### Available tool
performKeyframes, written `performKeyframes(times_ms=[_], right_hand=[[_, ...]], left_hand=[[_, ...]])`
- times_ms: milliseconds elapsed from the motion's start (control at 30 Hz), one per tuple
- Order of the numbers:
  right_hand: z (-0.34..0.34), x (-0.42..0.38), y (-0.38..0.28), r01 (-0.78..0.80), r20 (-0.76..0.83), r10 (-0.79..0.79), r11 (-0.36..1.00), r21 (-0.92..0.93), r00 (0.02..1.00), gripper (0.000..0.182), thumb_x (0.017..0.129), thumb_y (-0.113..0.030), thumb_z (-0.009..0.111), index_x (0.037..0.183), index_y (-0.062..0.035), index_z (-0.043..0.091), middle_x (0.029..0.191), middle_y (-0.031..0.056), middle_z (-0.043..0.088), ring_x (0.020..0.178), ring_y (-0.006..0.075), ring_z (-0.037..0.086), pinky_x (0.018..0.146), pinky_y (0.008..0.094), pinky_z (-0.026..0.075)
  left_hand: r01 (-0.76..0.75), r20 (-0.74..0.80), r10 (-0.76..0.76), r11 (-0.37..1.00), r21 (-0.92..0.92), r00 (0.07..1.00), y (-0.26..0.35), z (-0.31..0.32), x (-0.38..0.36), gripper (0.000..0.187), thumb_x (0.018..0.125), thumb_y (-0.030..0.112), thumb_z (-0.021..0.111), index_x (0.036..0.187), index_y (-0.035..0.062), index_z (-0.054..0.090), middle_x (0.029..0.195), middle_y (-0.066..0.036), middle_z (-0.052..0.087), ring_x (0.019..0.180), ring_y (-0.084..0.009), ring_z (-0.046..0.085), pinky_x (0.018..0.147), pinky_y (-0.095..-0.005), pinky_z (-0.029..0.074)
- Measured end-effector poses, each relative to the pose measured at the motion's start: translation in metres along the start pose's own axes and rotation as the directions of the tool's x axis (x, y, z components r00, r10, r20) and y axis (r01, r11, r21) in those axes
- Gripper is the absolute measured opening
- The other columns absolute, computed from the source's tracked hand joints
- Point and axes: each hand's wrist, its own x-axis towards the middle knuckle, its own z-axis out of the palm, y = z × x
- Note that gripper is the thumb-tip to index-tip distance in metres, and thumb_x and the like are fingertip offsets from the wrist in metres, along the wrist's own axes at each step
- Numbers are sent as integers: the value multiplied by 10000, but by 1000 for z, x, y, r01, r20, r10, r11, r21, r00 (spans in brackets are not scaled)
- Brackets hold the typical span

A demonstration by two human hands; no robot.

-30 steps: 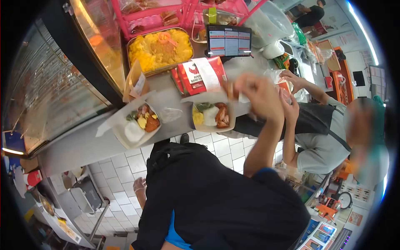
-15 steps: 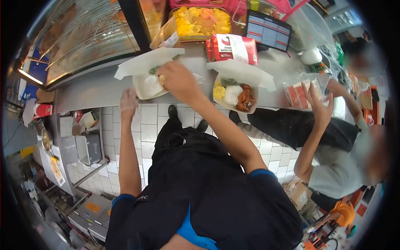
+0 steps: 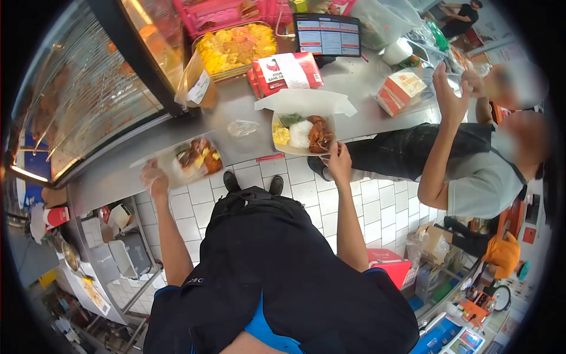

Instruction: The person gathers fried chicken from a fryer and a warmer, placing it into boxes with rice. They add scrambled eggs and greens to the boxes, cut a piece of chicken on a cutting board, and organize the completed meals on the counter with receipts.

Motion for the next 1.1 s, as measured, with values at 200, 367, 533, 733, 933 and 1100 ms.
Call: performKeyframes(times_ms=[200,367,533,733,933,1100], right_hand=[[6,8,14,151,5,-151,986,-70,988,409,993,-321,468,1104,48,603,982,235,671,863,369,678,781,407,518],[-6,3,6,-46,174,2,967,250,985,428,982,-340,516,1131,54,595,980,193,679,802,281,708,679,350,560],[0,21,42,358,-18,-359,933,-43,933,335,980,-238,505,999,71,631,883,237,693,718,275,714,645,351,546],[-19,47,34,224,-75,-232,970,-97,970,285,991,-167,465,1011,54,643,723,144,693,730,232,713,593,308,528],[-40,77,10,272,126,-277,961,60,953,304,989,-240,488,1042,9,654,818,180,679,715,272,679,641,360,528],[-33,114,36,531,302,-471,832,-161,829,318,984,-251,456,1080,3,621,916,195,662,830,314,667,742,403,527]], left_hand=[[60,-1,-60,995,-86,998,106,-82,2,227,869,66,514,1007,6,685,899,-197,691,872,-354,667,817,-429,516],[-215,174,278,926,-311,945,237,-38,16,245,835,39,510,1013,20,678,1004,-189,681,973,-346,637,863,-407,497],[-523,252,529,847,-95,811,316,73,13,222,846,102,516,973,34,684,987,-186,679,943,-351,636,850,-439,489],[-121,499,190,978,-168,845,359,53,-3,249,872,169,534,1027,15,654,1018,-222,665,943,-387,645,850,-484,499],[-85,608,170,982,-166,776,355,111,-14,382,893,259,515,1176,16,602,1202,-264,581,1048,-423,599,907,-466,480],[-718,73,744,663,-213,665,290,177,-16,387,876,190,543,1207,-8,576,1185,-267,576,1099,-412,542,967,-497,427]])
